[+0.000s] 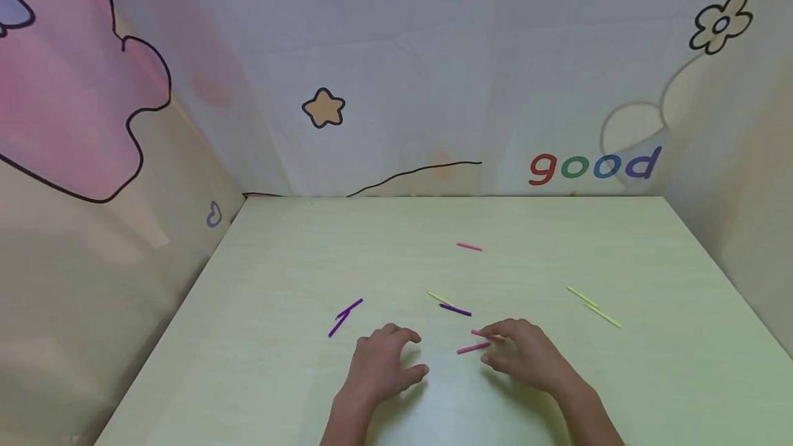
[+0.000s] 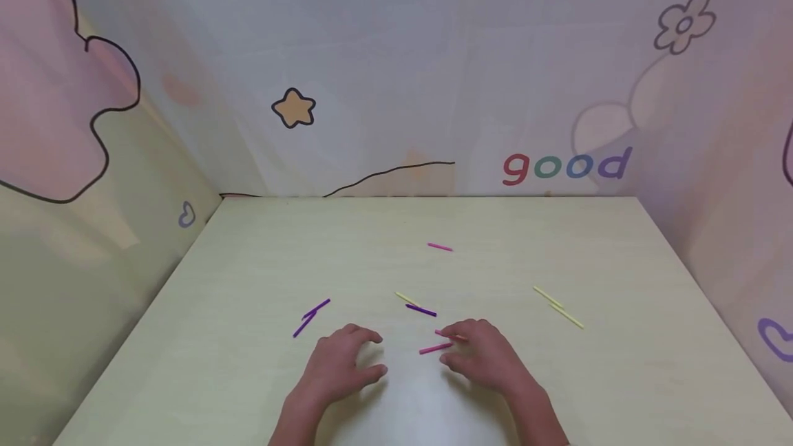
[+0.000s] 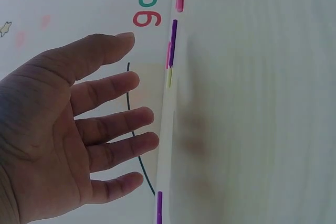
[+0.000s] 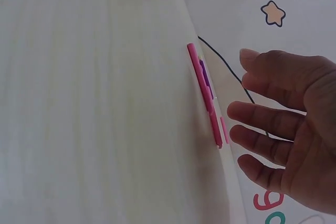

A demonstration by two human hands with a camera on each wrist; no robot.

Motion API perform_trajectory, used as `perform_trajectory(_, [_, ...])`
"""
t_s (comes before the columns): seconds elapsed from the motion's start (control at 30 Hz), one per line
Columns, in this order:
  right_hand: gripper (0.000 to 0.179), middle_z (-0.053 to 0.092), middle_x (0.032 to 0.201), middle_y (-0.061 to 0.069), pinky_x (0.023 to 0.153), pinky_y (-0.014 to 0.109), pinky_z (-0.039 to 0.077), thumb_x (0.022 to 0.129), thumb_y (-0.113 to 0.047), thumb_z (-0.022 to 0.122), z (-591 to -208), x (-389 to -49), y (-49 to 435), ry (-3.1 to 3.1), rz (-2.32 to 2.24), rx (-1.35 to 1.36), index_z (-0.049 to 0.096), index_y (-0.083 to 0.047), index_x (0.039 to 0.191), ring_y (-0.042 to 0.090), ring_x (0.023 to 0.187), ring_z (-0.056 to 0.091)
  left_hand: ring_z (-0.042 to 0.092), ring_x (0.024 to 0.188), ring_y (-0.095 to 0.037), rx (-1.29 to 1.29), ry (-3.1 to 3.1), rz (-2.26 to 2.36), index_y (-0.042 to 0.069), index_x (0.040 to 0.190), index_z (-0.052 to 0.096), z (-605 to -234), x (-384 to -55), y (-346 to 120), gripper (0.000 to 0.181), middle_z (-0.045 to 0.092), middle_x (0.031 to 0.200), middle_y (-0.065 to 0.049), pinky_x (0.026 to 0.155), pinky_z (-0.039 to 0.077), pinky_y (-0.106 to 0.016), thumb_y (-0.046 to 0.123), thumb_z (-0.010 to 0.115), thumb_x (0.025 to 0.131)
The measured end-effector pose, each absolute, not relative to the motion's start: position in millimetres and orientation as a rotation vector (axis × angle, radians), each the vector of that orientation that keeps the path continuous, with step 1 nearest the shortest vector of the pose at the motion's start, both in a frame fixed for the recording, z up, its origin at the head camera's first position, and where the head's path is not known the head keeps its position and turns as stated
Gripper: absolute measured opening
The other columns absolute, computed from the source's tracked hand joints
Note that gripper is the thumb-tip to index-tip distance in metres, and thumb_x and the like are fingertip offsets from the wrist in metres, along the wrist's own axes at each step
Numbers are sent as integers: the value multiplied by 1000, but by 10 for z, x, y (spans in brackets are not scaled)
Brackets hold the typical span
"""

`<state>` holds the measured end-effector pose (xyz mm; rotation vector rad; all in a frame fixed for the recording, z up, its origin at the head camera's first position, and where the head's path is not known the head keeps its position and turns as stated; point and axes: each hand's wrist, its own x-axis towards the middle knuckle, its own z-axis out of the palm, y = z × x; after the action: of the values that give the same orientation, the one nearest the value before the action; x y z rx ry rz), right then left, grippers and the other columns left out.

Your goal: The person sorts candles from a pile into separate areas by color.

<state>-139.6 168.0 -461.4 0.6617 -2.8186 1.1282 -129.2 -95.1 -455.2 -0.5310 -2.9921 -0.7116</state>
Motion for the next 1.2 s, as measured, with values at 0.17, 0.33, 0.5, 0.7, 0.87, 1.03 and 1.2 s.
perform_trajectory(0.17, [32,66,101,-4,81,36,43,76,-19,76,-4651,-1423,1609,-2798,1128,752,68,-9,105,20,92,56,56,93,-17,-513,-2988,-715,18,102,67,-4540,-1281,-988,36,59,100,2,73,39,-40,38,72,73])
perform_trajectory(0.33, [29,66,97,-2,79,36,42,75,-13,75,-4670,-1466,1558,-2806,1077,827,68,-8,103,20,89,55,56,94,-20,-491,-2989,-715,18,102,67,-4550,-1291,-1032,37,60,101,0,72,39,-41,39,73,73])
perform_trajectory(0.5, [26,66,93,-1,76,34,42,75,-8,74,-4656,-1519,1536,-2807,1051,896,68,-6,100,19,84,55,57,92,-25,-442,-2990,-737,17,103,67,-4548,-1309,-1079,38,59,102,-1,72,38,-42,39,74,72])
perform_trajectory(0.7, [22,61,81,-5,73,33,42,74,-3,73,-4659,-1538,1518,-2848,1051,888,68,-6,95,16,77,54,56,93,-26,-415,-3002,-764,16,102,66,-4549,-1293,-1121,38,58,102,-2,73,37,-44,38,74,72])
perform_trajectory(0.87, [18,49,69,-11,67,30,40,73,5,67,-4671,-1548,1491,-2901,995,884,68,-8,85,9,68,45,56,92,-26,-393,-3006,-773,16,102,66,-4570,-1291,-1151,38,58,101,-3,73,37,-45,39,74,72])
perform_trajectory(1.03, [22,47,67,-14,64,29,38,73,6,66,-4691,-1552,1485,-2879,915,942,68,-15,73,8,66,41,55,93,-26,-376,-3012,-774,17,102,66,-4567,-1290,-1173,39,58,103,-3,74,36,-45,39,74,72])
perform_trajectory(1.2, [25,49,67,-13,66,31,39,75,7,65,-4676,-1537,1466,-2900,848,962,65,-18,69,11,68,43,55,95,-26,-366,-3016,-782,16,102,66,-4555,-1286,-1188,39,58,103,-3,74,37,-47,38,75,72])
